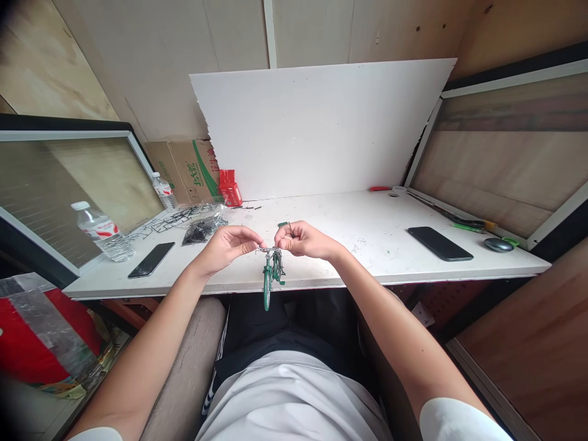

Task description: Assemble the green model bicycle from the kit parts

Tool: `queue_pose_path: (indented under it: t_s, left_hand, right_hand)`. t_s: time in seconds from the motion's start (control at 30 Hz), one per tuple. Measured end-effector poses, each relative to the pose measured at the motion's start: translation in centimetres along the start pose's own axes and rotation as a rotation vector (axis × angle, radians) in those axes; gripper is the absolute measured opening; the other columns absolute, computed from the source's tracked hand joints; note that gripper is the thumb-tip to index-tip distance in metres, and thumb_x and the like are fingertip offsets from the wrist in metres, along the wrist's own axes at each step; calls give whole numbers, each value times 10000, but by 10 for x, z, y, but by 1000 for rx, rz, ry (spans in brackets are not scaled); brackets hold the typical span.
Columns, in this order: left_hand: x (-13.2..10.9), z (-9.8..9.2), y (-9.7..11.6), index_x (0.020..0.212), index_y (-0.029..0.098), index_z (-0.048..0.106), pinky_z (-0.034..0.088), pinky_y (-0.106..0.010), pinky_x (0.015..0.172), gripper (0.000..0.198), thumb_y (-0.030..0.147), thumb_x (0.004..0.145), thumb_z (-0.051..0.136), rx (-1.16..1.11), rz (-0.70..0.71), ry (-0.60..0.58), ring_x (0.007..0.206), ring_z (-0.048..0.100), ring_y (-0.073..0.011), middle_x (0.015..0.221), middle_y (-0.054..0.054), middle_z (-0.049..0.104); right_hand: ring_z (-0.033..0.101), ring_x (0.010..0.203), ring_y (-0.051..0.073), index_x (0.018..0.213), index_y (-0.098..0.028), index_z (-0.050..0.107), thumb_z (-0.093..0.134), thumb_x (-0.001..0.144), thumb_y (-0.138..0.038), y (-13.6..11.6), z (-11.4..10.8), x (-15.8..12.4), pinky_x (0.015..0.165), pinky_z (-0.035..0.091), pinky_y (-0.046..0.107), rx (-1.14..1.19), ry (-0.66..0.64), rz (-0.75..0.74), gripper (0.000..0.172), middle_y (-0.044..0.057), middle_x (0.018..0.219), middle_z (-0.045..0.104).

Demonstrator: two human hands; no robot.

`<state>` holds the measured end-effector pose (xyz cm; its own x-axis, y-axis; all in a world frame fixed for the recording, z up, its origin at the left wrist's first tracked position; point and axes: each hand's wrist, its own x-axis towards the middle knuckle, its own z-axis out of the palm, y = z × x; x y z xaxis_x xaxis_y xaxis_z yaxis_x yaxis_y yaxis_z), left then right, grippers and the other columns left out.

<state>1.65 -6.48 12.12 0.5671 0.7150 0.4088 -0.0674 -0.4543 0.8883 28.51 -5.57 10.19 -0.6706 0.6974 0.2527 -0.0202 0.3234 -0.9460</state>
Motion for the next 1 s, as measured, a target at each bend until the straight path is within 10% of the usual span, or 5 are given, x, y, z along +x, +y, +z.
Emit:
queue_pose_path:
  t_s: [1.0]
  left_hand:
    - [2,1,-4,966,147,815,664,-377,896,303,389,819,926,-9,6,68,904,819,-242,956,-112,844]
  right_hand:
    - [284,548,73,955,-156,686,792,955,-537,-2,1,0,501,234,239,-12,40,13,395,-79,646,393]
